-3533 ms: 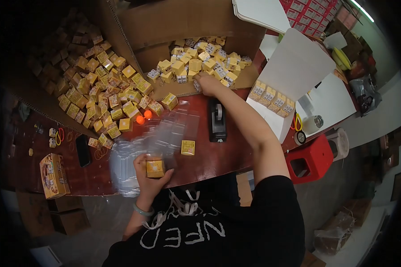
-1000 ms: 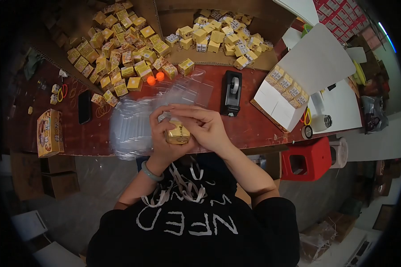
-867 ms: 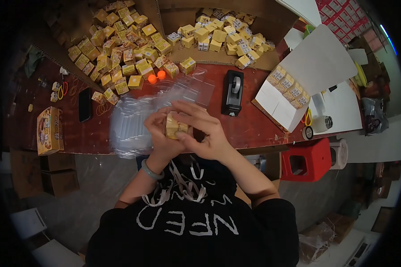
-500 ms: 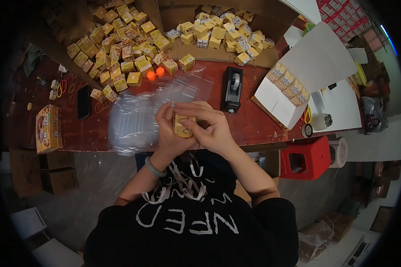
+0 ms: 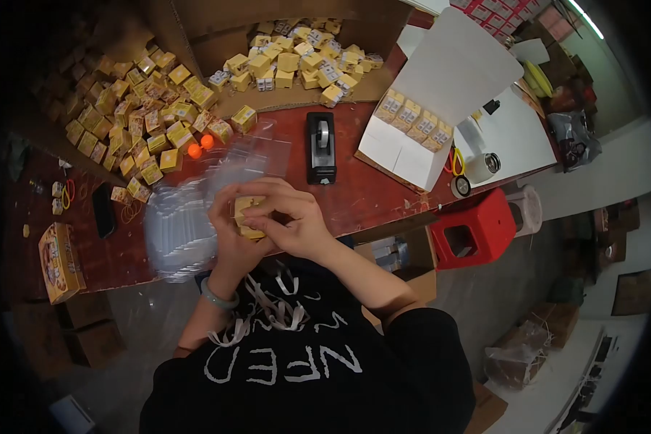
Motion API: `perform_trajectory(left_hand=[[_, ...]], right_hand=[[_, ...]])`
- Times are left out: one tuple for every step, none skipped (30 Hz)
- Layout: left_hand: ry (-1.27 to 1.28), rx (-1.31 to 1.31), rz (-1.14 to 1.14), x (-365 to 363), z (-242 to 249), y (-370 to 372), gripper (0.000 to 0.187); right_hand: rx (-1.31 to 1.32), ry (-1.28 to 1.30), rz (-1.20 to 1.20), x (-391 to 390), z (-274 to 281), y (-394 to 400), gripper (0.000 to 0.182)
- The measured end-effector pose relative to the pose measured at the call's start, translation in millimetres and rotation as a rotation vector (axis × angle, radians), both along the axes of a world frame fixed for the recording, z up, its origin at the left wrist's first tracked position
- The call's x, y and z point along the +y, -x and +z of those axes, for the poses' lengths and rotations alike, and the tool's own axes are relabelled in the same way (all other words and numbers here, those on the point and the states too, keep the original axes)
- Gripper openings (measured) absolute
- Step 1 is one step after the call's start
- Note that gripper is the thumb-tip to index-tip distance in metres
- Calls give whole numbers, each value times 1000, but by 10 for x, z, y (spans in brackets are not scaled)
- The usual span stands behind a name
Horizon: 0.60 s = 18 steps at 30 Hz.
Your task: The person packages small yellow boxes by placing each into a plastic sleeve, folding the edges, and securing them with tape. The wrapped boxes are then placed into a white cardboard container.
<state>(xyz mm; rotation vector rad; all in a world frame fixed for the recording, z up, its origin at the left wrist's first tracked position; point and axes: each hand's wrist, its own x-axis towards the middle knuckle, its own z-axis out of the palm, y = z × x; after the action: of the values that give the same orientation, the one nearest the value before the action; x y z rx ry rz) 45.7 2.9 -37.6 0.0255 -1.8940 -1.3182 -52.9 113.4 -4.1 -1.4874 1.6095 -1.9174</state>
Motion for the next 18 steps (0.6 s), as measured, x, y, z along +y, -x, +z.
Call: perform_trajectory(left_hand=[[44, -2, -32, -51, -26, -39, 70], [88, -4, -59, -92, -66, -92, 59], [134, -10, -84, -112, -81, -110, 48], [119, 8, -91, -118, -75, -107, 40], [106, 21, -95, -132, -66, -117, 33], [95, 27, -90, -157, -58, -154, 25], [54, 46, -109, -179, -59, -173, 23], [14, 67, -123, -194, -69, -163, 22], [-25, 91, -138, -205, -84, -170, 21], [-68, 56, -146, -210, -99, -196, 21], [-61, 66, -157, -221, -107, -209, 20], [-55, 77, -170, -232, -111, -213, 20], [-50, 89, -185, -251, -112, -221, 19], [-50, 96, -187, -260, -98, -251, 19], [-54, 102, -193, -251, -76, -295, 18], [-60, 108, -205, -236, -68, -325, 18], [-54, 46, -208, -237, -76, -337, 18], [-48, -17, -213, -245, -89, -351, 17]], right_hand=[[-109, 1, 40, 18, -16, 18, 16], [-153, 23, 70, 21, -3, 9, 13], [-199, 47, 103, 8, 18, -16, 11], [-251, 73, 136, -5, 22, -40, 9], [-230, 44, 123, -5, 6, -39, 10], [-215, 16, 118, -2, -19, -36, 12], [-200, -12, 123, -14, -44, -42, 13], [-282, -18, 131, -28, -43, -77, 15], [-362, -25, 138, -25, -20, -125, 16], [-437, -37, 142, -15, -9, -145, 18], [-276, -49, 123, -5, -49, -125, 25], [-204, -47, 105, -3, -85, -125, 27], [-132, -44, 84, 1, -120, -139, 29], [-61, -41, 62, 4, -141, -154, 30], [-34, -35, 72, 13, -62, -176, 32], [-205, 8, 64, 32, -115, -189, 31], [-375, 50, 50, 61, -164, -190, 30], [-283, 8, -151, 140, -139, -70, 28]])
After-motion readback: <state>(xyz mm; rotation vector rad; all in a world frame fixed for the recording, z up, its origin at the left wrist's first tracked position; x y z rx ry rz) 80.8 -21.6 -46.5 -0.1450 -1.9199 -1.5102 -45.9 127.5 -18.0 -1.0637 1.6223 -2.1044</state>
